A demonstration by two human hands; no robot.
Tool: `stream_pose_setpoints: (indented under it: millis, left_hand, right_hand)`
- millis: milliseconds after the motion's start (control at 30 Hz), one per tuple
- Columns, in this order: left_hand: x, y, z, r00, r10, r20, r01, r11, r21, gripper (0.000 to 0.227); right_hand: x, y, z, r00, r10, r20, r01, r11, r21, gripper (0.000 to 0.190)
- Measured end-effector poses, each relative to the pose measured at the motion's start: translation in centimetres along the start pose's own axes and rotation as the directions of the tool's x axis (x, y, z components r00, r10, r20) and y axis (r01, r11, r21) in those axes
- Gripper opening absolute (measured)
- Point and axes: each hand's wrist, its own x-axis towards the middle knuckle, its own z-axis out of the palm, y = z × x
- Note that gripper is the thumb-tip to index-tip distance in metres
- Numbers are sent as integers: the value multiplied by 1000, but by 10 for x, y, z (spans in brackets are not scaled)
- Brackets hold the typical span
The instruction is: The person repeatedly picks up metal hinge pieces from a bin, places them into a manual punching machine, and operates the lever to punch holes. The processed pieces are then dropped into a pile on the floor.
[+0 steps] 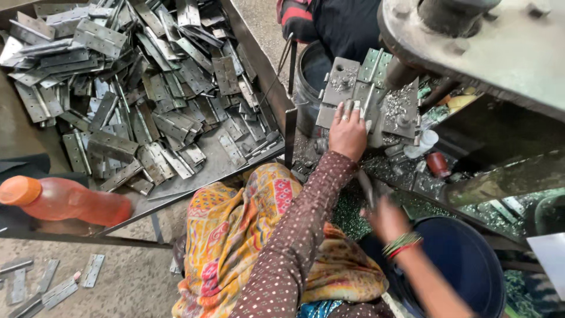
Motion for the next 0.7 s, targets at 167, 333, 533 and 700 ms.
stream_pose_setpoints:
  millis: [167, 333, 533, 700]
  left_hand:
    - [-11, -5, 4, 997, -7, 82, 15, 995, -103, 30]
    - [-7, -4, 12, 999, 37, 17, -38, 998, 52, 35]
    - [19, 0, 30, 986, -6, 169, 10, 1000, -22, 36]
    - [11, 2, 29, 977, 50, 205, -53, 999, 7, 29]
  right_hand:
    - [-16, 14, 75, 967, -162, -197, 150, 986, -76, 60]
    - [5, 3, -12, 998, -37, 51, 39, 999, -28, 67]
    - [-15, -28, -40, 1000, -9, 10, 9, 999, -36, 66]
    - [-28, -12, 4, 1000, 3, -15, -3, 1000, -4, 62]
